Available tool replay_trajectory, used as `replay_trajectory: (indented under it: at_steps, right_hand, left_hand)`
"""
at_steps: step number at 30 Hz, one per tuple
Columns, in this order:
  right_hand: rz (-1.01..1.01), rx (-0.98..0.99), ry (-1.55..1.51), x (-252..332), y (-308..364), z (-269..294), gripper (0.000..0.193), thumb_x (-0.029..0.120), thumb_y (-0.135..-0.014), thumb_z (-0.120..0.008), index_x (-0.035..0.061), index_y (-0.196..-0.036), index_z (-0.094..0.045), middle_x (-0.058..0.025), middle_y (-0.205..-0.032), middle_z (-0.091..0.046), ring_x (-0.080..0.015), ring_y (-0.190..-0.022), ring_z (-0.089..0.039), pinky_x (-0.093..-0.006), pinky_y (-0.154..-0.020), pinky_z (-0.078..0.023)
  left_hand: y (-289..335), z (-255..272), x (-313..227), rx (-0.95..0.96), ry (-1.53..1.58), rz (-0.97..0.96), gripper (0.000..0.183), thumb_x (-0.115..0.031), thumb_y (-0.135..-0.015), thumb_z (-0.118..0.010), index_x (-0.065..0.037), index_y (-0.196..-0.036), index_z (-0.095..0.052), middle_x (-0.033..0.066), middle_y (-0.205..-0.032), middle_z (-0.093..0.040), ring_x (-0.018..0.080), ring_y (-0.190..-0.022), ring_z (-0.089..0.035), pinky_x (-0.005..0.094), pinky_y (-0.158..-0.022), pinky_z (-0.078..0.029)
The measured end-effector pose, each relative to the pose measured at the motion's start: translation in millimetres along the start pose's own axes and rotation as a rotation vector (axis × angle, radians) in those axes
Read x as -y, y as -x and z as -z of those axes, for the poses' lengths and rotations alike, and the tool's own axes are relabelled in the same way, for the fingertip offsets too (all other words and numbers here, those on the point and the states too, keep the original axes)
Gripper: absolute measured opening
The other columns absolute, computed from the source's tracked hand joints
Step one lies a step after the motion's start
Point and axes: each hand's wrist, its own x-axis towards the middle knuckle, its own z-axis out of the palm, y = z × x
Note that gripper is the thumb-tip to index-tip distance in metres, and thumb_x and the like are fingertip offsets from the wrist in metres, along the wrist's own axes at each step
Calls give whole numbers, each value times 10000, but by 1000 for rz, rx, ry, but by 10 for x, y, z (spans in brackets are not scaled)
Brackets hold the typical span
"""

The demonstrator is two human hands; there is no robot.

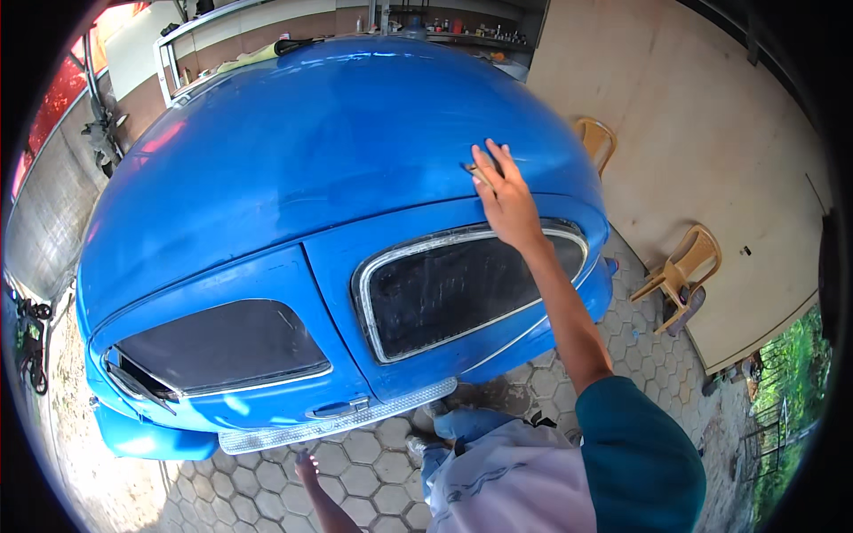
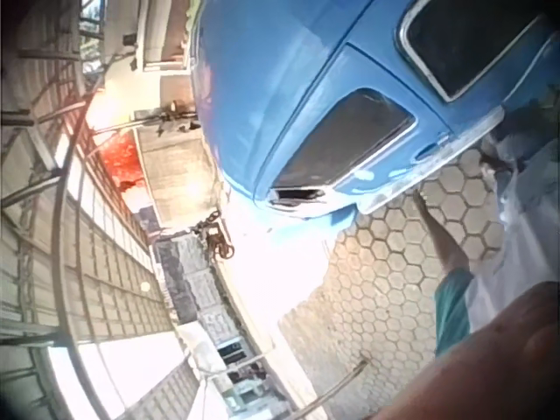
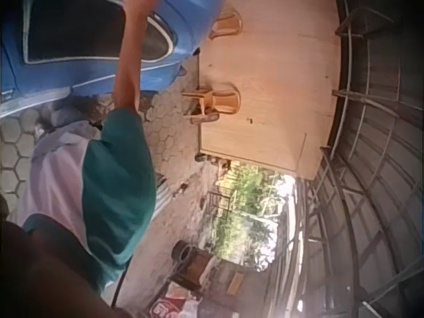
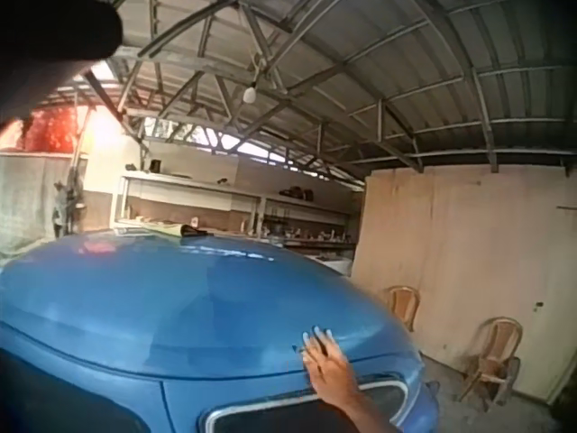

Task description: The person sands the roof and upper body of a car using sandpaper, periodically dipping the sandpaper into a bucket of water.

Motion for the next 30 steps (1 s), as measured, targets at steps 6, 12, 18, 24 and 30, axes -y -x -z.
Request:
replay_trajectory:
  at_steps: [6,12,18,24,30]
  right_hand:
    - [-542,-365,437,-1584,560,619,312,145,-962,-626,128,-1261,-711,-121,-1270,-610,-331,-1079,-599,-453,-911,-470]
    - [-129,-316,114,-711,503,223,251,55,-933,-637,74,-1167,-725,-164,-1107,-689,-352,-1059,-666,-461,-1006,-489]
    - [-435,-484,228,-2202,545,807,246,44,-928,-617,71,-1143,-734,-172,-1132,-703,-366,-1032,-681,-436,-996,-500]
    - [-244,-361,-89,-1446,549,432,257,38,-926,-616,56,-1156,-729,-129,-1179,-680,-322,-1057,-682,-388,-941,-530]
    - [-253,-362,-257,-1810,583,634,280,10,-921,-608,51,-1176,-715,-126,-1219,-661,-316,-1097,-671,-374,-967,-518]
  left_hand:
    - [299,-819,-759,69,66,-313,355,-306,-1018,-492,-111,-1229,-700,105,-967,-709,187,-761,-671,325,-660,-526]
    - [1328,-1089,1317,616,-127,507,346,-387,-1011,-494,-93,-1133,-631,74,-853,-677,231,-678,-648,421,-605,-536]
    - [1321,-1257,1234,932,-511,647,423,-474,-971,-505,-150,-1219,-617,113,-1115,-676,301,-909,-662,521,-781,-535]
    - [1270,-1595,750,728,-613,605,431,-486,-956,-512,-178,-1242,-611,115,-1195,-657,313,-979,-648,543,-845,-519]
    - [744,-1559,-417,591,-564,435,468,-532,-977,-457,-227,-1304,-596,72,-1231,-643,291,-1069,-626,554,-932,-474]
